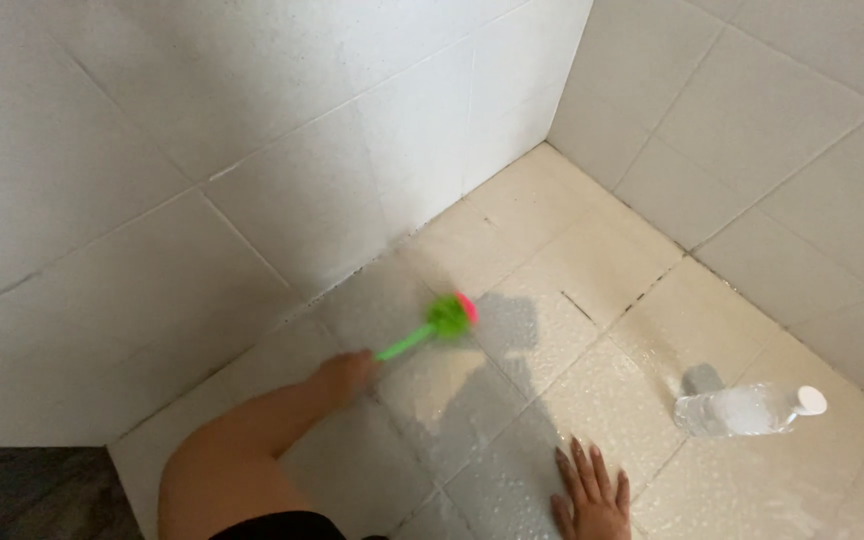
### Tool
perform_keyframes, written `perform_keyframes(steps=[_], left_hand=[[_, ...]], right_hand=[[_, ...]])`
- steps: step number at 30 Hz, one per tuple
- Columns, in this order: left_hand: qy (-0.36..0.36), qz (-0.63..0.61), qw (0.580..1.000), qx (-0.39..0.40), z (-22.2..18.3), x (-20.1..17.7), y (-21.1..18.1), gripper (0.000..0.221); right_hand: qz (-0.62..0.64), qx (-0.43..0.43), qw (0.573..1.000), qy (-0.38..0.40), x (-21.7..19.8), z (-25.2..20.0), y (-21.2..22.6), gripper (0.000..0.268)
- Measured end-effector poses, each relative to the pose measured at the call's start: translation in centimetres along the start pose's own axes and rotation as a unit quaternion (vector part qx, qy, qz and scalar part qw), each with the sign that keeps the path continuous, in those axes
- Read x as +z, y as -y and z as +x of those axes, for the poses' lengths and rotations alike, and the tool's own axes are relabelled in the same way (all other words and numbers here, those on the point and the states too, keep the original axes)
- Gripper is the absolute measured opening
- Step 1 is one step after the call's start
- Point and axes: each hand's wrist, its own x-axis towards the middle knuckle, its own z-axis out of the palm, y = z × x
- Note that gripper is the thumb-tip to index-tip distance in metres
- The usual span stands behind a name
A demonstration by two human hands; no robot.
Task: Scrubbing bathroom floor tiles with a cleaning brush and water.
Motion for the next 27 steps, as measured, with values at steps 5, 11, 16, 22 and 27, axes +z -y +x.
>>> perform_keyframes(steps=[5,11,16,22,27], left_hand=[[0.031,-0.099,0.989,0.107,0.8,9.8,-6.1,0.039],[0.027,-0.576,0.817,-0.019,3.1,14.7,-15.6,0.035],[0.005,-0.6,0.799,-0.033,2.9,11.5,-15.1,0.04],[-0.218,-0.369,0.902,0.049,0.3,7.2,-9.8,0.035],[-0.423,-0.316,0.847,0.065,-1.5,4.4,-4.3,0.031]], right_hand=[[0.01,0.057,0.997,0.049,0.8,1.4,2.8,0.077],[0.444,0.139,0.885,-0.004,2.6,8.4,13.9,0.063],[0.582,0.437,0.671,0.142,-0.9,15.2,17.1,0.056],[0.38,0.287,0.877,0.072,5.5,22.3,10.1,0.037],[0.075,-0.094,0.924,0.362,0.1,25.9,13.8,0.034]])
